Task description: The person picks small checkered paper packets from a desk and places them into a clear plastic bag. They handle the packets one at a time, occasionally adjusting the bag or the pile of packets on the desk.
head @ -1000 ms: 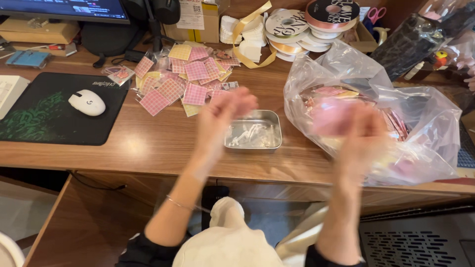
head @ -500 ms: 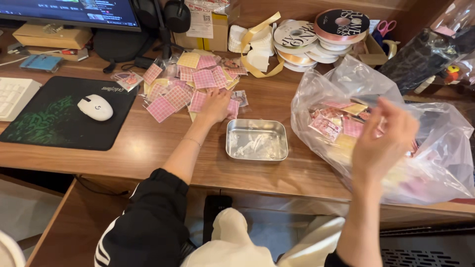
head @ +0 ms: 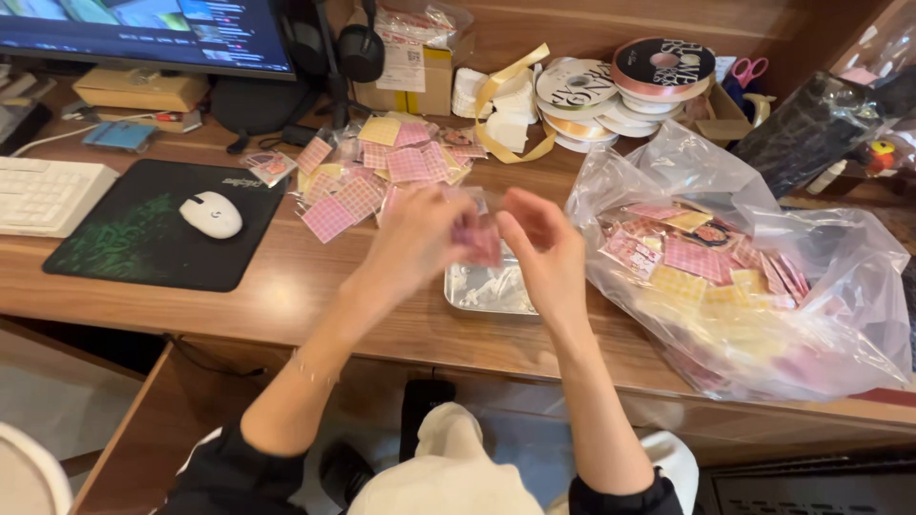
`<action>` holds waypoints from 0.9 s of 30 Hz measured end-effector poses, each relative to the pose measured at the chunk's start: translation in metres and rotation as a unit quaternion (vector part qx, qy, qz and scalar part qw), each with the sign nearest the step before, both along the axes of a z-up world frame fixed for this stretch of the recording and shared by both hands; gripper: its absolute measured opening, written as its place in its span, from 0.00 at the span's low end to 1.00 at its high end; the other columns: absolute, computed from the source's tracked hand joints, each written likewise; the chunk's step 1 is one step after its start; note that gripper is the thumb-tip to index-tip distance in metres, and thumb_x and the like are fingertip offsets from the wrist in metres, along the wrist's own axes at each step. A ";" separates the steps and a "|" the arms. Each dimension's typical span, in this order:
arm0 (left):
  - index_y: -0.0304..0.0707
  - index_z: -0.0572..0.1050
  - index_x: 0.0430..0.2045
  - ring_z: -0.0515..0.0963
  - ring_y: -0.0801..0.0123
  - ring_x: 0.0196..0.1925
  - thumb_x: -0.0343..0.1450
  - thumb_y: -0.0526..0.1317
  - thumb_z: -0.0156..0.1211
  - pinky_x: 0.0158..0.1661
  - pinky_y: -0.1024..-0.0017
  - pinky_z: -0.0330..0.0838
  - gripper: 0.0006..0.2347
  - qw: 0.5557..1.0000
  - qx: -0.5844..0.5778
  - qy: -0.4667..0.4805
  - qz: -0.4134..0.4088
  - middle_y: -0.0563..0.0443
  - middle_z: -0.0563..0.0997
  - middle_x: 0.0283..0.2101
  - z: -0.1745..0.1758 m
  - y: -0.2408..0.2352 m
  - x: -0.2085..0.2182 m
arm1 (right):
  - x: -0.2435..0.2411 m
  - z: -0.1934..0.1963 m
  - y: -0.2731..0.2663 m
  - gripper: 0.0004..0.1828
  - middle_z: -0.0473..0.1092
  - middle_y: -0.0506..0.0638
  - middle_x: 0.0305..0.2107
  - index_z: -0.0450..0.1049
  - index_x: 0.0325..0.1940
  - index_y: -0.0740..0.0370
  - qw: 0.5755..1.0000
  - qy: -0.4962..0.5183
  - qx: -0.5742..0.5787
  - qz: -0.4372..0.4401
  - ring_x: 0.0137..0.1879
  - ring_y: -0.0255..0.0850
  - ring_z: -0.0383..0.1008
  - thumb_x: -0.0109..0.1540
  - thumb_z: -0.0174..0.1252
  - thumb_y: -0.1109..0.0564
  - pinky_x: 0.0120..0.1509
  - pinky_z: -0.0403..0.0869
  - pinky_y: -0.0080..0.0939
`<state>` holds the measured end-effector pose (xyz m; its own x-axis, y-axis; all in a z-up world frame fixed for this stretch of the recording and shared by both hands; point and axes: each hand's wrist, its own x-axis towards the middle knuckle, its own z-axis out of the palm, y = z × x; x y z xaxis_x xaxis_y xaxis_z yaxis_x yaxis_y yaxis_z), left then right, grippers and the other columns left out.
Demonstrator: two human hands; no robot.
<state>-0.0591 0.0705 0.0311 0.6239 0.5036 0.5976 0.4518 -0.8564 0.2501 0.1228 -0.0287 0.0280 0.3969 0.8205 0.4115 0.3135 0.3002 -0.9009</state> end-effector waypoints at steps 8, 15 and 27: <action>0.54 0.84 0.48 0.85 0.60 0.52 0.72 0.45 0.81 0.57 0.62 0.78 0.14 0.984 0.143 -0.097 0.040 0.56 0.87 0.51 0.027 -0.067 -0.046 | -0.042 0.003 -0.004 0.09 0.86 0.49 0.39 0.90 0.56 0.56 0.992 0.114 0.029 0.048 0.44 0.30 0.81 0.74 0.71 0.54 0.56 0.83 0.37; 0.50 0.88 0.49 0.88 0.66 0.55 0.80 0.37 0.72 0.58 0.70 0.82 0.06 0.977 0.123 -0.173 0.015 0.59 0.89 0.53 0.059 -0.089 -0.064 | -0.076 0.039 -0.041 0.14 0.85 0.49 0.49 0.88 0.62 0.65 0.975 0.182 0.022 0.124 0.54 0.32 0.80 0.78 0.60 0.58 0.66 0.81 0.37; 0.50 0.94 0.36 0.96 0.58 0.44 0.70 0.36 0.82 0.48 0.65 0.87 0.05 0.972 -0.137 -0.185 -0.052 0.49 0.96 0.39 0.086 -0.083 -0.128 | -0.066 0.055 -0.029 0.10 0.86 0.47 0.44 0.93 0.52 0.52 0.927 -0.273 0.184 0.179 0.52 0.46 0.87 0.70 0.70 0.61 0.59 0.84 0.47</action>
